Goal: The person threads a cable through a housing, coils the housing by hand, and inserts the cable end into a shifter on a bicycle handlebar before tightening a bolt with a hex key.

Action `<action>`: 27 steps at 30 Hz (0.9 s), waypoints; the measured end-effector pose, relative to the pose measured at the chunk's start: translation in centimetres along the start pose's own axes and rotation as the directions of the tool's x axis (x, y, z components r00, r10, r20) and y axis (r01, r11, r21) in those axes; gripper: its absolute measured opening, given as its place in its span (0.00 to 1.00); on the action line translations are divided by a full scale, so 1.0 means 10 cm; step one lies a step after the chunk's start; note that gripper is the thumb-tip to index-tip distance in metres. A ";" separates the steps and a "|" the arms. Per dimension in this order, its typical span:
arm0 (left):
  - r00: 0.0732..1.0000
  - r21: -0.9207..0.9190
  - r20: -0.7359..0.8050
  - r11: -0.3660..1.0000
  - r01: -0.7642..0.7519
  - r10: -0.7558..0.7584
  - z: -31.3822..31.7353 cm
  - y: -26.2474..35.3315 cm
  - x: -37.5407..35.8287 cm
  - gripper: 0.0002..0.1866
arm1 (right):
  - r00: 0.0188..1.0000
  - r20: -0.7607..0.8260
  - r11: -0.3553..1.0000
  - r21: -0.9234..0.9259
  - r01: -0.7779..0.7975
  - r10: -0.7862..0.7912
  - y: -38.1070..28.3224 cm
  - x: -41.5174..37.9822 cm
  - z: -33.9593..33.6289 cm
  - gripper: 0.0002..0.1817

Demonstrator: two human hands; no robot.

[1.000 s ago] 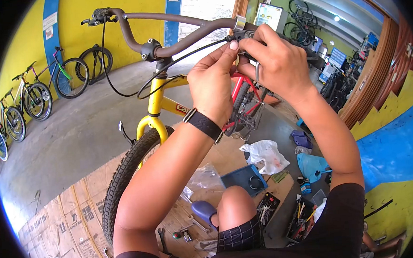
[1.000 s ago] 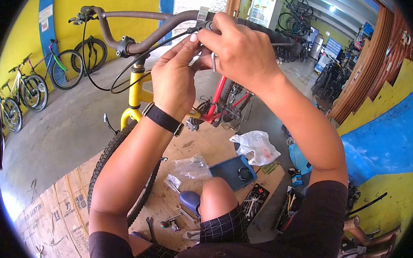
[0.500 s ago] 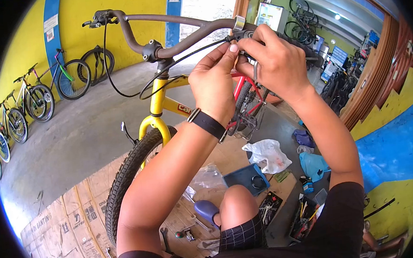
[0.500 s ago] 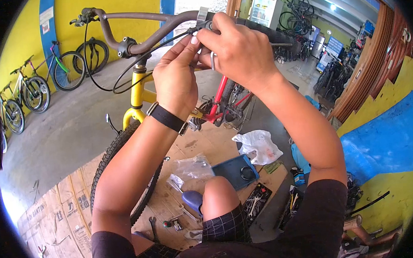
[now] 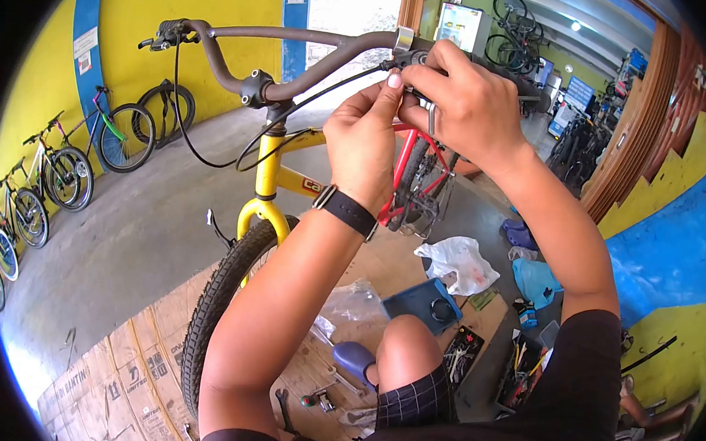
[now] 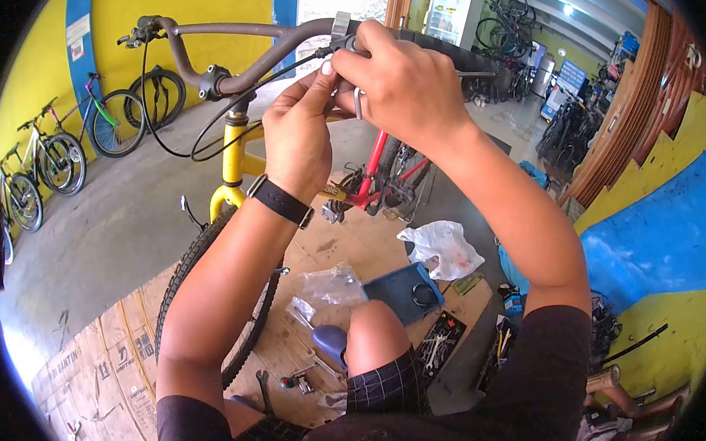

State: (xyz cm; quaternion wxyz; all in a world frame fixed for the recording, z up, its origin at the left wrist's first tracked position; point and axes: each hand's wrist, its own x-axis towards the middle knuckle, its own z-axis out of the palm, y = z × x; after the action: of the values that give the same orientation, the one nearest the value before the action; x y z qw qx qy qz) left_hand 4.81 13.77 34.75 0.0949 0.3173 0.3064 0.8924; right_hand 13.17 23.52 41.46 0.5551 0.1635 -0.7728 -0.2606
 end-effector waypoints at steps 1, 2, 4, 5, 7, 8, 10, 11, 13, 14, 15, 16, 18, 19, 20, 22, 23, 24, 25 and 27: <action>1.000 0.002 0.017 1.000 -0.025 0.025 -0.01 0.00 -0.01 0.16 | 1.000 -0.004 1.000 -0.001 -0.002 0.002 0.00 0.00 0.00 0.11; 0.998 0.004 0.037 0.999 -0.051 0.050 -0.01 0.00 0.00 0.16 | 1.000 -0.011 1.000 -0.004 -0.004 0.004 0.00 0.00 0.01 0.11; 0.999 -0.003 0.025 0.999 -0.037 0.037 -0.04 0.01 0.01 0.15 | 1.000 -0.008 1.000 -0.009 -0.009 0.009 0.00 -0.01 0.01 0.11; 0.999 -0.008 0.020 0.999 -0.032 0.032 -0.04 0.02 0.02 0.15 | 1.000 -0.003 1.000 -0.012 -0.011 0.011 0.00 0.00 0.01 0.11; 1.000 0.027 -0.013 1.000 0.016 -0.015 -0.03 0.01 0.03 0.15 | 1.000 -0.001 1.000 -0.015 -0.012 0.012 0.00 -0.01 0.02 0.11; 0.999 0.043 -0.029 0.998 0.039 -0.038 -0.02 0.00 0.04 0.15 | 1.000 -0.006 1.000 -0.016 -0.011 0.010 0.01 -0.01 0.04 0.11; 1.000 0.011 0.003 1.000 -0.011 0.011 -0.03 -0.01 0.04 0.16 | 1.000 -0.007 1.000 -0.016 -0.008 0.008 0.01 -0.01 0.03 0.11; 0.999 -0.006 0.019 0.999 -0.035 0.035 -0.02 0.00 0.03 0.16 | 1.000 -0.002 1.000 -0.014 -0.006 0.006 0.01 0.00 0.02 0.11; 0.998 -0.031 0.030 0.999 -0.045 0.046 -0.01 0.01 0.00 0.16 | 1.000 0.002 1.000 -0.013 -0.005 0.005 0.01 0.00 0.01 0.10; 0.998 -0.043 0.034 0.998 -0.051 0.052 0.00 0.03 -0.01 0.16 | 1.000 0.001 1.000 -0.014 -0.005 0.005 0.01 0.00 0.01 0.10; 0.999 -0.014 0.038 1.000 -0.013 0.013 0.00 0.05 -0.01 0.15 | 1.000 -0.001 1.000 -0.015 -0.005 0.005 0.00 0.00 0.01 0.10; 0.999 0.017 0.040 1.000 0.026 -0.027 -0.01 0.08 -0.01 0.14 | 1.000 -0.002 1.000 -0.019 -0.009 0.009 0.00 0.00 0.00 0.10; 0.998 0.029 0.044 0.999 0.044 -0.046 -0.02 0.07 -0.01 0.13 | 1.000 -0.002 0.999 -0.026 -0.019 0.019 -0.02 0.01 0.00 0.10; 0.999 0.011 0.048 1.000 0.022 -0.023 -0.02 0.02 0.01 0.13 | 1.000 -0.007 1.000 -0.024 -0.015 0.015 -0.02 0.01 0.00 0.10; 0.999 -0.008 0.053 1.000 0.001 0.000 -0.01 0.02 0.01 0.13 | 1.000 -0.011 1.000 -0.022 -0.011 0.011 -0.01 0.01 0.01 0.10; 0.997 -0.003 0.070 0.999 -0.041 0.041 -0.02 0.01 -0.01 0.13 | 1.000 -0.018 1.000 -0.018 -0.006 0.005 0.00 0.01 0.01 0.10; 0.995 -0.001 0.078 0.998 -0.062 0.062 -0.02 0.01 -0.02 0.13 | 1.000 -0.021 1.000 -0.013 -0.005 0.004 0.00 0.01 0.01 0.09; 0.997 0.004 0.061 0.999 -0.053 0.053 -0.02 0.02 -0.02 0.13 | 1.000 -0.024 1.000 -0.009 -0.003 0.003 -0.01 0.01 0.01 0.09; 0.998 0.009 0.041 0.999 -0.044 0.044 -0.03 0.03 -0.01 0.13 | 1.000 -0.015 1.000 -0.015 -0.006 0.006 -0.01 0.01 0.01 0.09; 0.999 0.028 0.025 0.999 -0.035 0.035 -0.06 0.02 0.01 0.13 | 1.000 0.003 1.000 -0.023 -0.010 0.011 -0.01 0.01 0.02 0.10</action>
State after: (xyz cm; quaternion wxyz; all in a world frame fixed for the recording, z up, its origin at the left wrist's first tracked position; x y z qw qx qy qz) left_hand 4.37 13.39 34.55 0.0784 0.3347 0.3124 0.8856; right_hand 12.99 23.45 41.44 0.5570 0.1527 -0.7716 -0.2667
